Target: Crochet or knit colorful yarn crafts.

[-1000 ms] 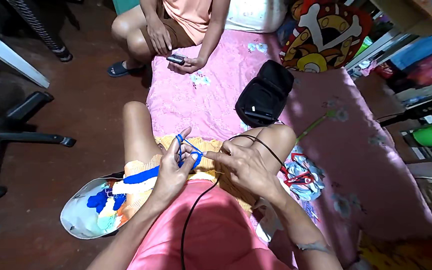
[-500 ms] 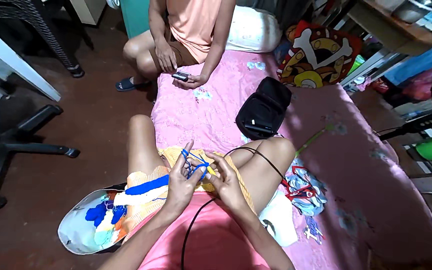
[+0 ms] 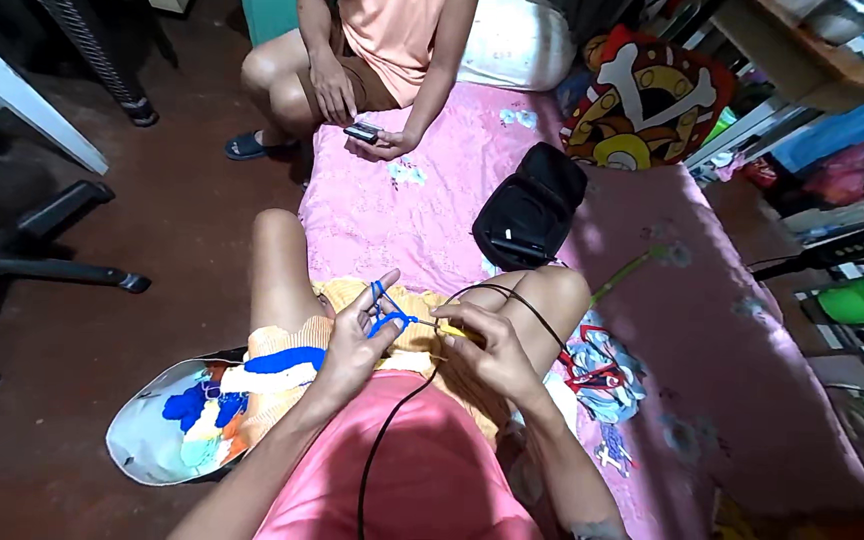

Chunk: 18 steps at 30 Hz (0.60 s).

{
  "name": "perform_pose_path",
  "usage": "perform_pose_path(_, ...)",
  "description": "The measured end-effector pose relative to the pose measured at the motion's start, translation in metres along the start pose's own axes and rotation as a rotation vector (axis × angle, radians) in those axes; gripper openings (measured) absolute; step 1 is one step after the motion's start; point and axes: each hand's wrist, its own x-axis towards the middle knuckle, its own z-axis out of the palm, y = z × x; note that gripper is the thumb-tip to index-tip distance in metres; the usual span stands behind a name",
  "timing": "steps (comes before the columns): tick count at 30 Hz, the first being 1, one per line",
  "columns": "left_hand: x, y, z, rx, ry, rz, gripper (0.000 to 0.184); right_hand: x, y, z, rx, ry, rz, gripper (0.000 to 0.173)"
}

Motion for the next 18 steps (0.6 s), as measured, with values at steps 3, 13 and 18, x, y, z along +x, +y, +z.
perform_pose_path(3,-0.001,-0.001,0.004,-0.047,-0.005,0.041,0.062,0.006,0.002,0.004,0.564,-0.098,0.217,0.042)
perform_pose_path(13,0.001,0.000,0.007,-0.071,0.106,0.150,0.062,0.014,-0.005,0.035,0.839,0.000,0.198,0.037)
perform_pose_path(18,-0.003,-0.015,0.011,0.182,0.078,0.314,0.047,0.016,-0.016,0.036,0.171,0.087,0.120,0.021)
